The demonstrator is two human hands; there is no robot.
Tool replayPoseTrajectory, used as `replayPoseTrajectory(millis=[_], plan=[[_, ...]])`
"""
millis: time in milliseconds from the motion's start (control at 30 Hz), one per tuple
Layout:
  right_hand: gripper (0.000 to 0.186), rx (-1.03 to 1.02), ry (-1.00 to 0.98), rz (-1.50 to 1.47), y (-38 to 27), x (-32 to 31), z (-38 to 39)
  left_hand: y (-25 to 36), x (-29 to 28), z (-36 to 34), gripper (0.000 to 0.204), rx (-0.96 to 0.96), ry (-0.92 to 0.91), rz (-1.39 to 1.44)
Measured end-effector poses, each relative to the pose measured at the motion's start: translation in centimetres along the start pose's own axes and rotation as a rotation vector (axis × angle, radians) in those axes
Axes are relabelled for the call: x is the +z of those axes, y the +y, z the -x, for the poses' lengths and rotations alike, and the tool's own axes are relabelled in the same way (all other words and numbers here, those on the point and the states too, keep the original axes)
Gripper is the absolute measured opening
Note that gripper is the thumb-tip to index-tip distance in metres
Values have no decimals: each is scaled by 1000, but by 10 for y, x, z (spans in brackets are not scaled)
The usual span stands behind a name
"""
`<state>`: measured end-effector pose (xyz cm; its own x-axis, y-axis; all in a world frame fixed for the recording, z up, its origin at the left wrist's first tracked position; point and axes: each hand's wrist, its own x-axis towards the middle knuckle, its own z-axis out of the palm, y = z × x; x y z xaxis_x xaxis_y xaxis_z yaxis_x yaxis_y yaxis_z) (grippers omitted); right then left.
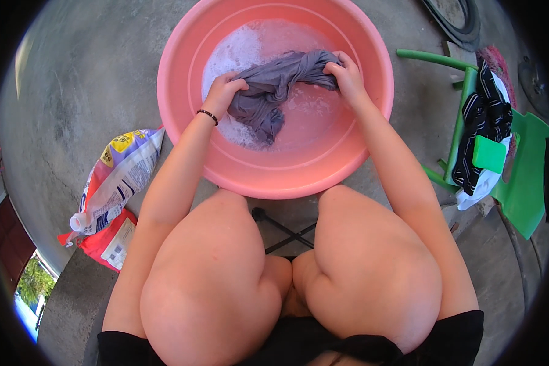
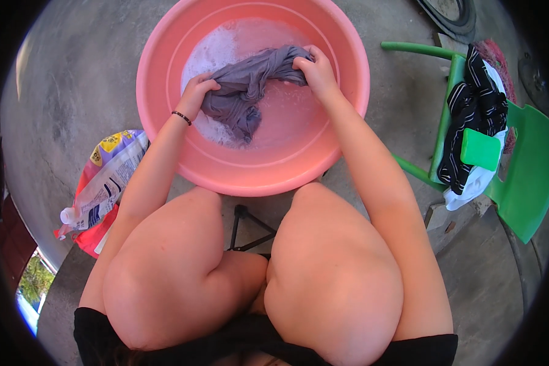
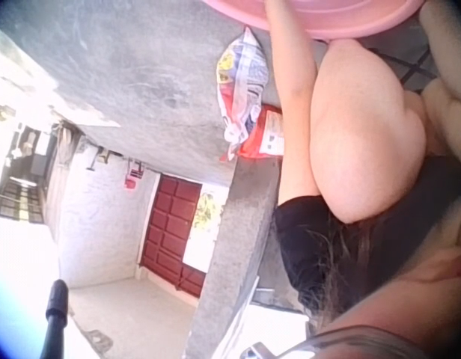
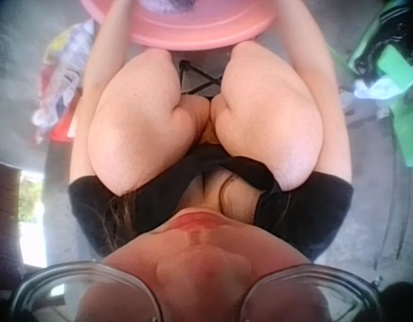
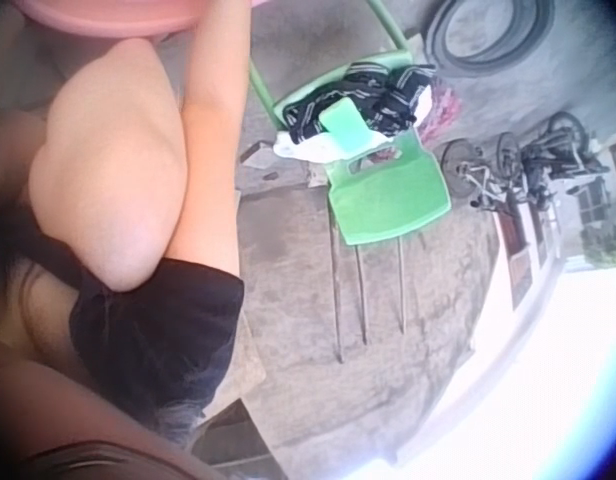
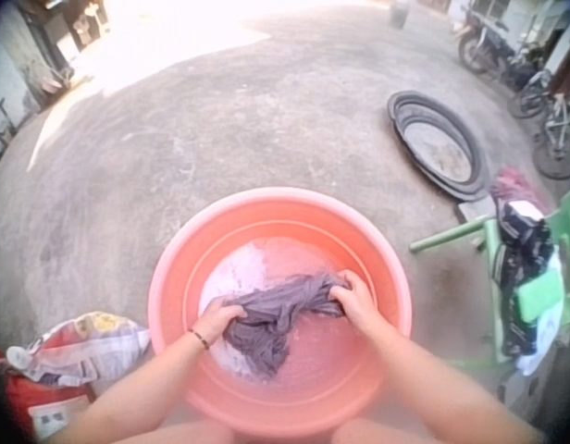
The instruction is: The person washes a garment by submerging and pressing it in a basin of soapy water by hand, then wrings out the excess water.
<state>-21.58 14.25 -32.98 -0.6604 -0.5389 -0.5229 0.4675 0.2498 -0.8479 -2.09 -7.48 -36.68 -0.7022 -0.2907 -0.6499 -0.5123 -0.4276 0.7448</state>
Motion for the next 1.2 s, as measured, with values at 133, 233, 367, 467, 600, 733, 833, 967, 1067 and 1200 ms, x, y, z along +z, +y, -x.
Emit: replayPoseTrajectory(millis=[133, 233, 367, 467, 600, 733, 833, 967, 1067, 1200], plan=[[31, -191, -173, 345, -28, -17, -22, 40, -7, 11, 49, -143, -118, -217], [37, -315, -176, 648, -37, -21, -21, 73, -6, 18, 65, -258, -204, -597], [37, -628, 14, 1046, -23, -17, -25, 48, -17, 0, 56, -158, -65, -670], [32, -647, 209, 1062, -17, 0, -14, 23, -30, -8, 51, 164, 23, -726], [29, -386, -93, 1095, 1, 21, 6, 0, -26, -15, 47, 174, 181, -614], [39, -443, -37, 996, 62, 38, 7, -23, -14, -22, 56, -15, 163, -552], [44, -251, -145, 863, 61, 51, 17, -32, -16, -17, 60, -208, 133, -640], [32, 20, -344, 599, 66, 42, 22, -39, 19, -16, 69, -496, -23, -393], [21, 59, -465, 271, 54, 60, 38, -51, 24, -14, 72, -559, -26, -299], [33, 246, -674, -100, -9, 97, 75, -58, 6, -10, 81, -570, -132, -218]])
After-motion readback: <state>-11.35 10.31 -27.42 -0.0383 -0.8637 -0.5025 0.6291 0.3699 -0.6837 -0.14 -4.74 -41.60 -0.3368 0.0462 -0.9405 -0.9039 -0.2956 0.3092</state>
